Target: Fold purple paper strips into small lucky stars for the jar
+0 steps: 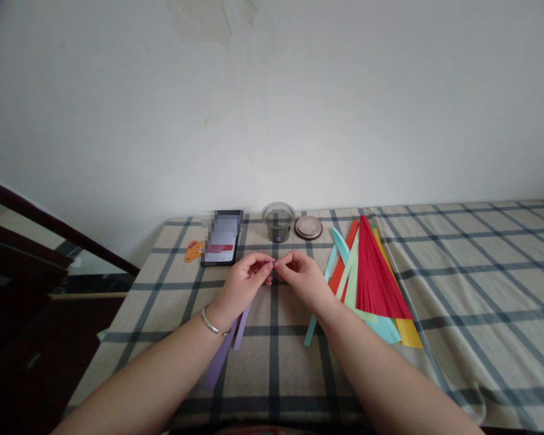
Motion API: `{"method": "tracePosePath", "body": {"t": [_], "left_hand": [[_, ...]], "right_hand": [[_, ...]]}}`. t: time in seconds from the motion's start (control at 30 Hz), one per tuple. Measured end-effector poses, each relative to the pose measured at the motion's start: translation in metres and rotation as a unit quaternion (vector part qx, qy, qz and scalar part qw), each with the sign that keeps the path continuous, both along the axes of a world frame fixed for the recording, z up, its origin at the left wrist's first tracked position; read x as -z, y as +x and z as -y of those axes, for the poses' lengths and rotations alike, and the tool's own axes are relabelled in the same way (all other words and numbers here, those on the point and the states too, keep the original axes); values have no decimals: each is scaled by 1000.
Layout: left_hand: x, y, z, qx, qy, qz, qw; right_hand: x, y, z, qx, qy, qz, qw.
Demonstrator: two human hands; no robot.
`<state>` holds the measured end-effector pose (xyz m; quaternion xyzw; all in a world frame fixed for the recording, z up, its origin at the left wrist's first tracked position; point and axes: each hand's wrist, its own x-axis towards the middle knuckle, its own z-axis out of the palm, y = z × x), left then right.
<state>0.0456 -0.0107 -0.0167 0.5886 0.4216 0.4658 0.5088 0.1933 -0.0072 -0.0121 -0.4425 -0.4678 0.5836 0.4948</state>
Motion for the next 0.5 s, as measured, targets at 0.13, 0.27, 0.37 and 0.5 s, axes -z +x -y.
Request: {"method": "tracePosePath", "body": {"t": [0.13, 0.27, 0.37, 0.5], "left_hand": [[0, -1, 0, -24, 60, -41, 997], [-2, 0, -1, -20, 50, -33, 998], [-2, 0, -2, -21, 9, -5, 1000], [-2, -1, -2, -27, -17, 11, 999]], "right_hand": [[0, 0, 1, -3, -2, 13, 1000], [2, 1, 0, -17, -32, -38, 999], [2, 1, 0, -19, -41, -70, 997], [0, 1, 1, -28, -51, -90, 994]]}}
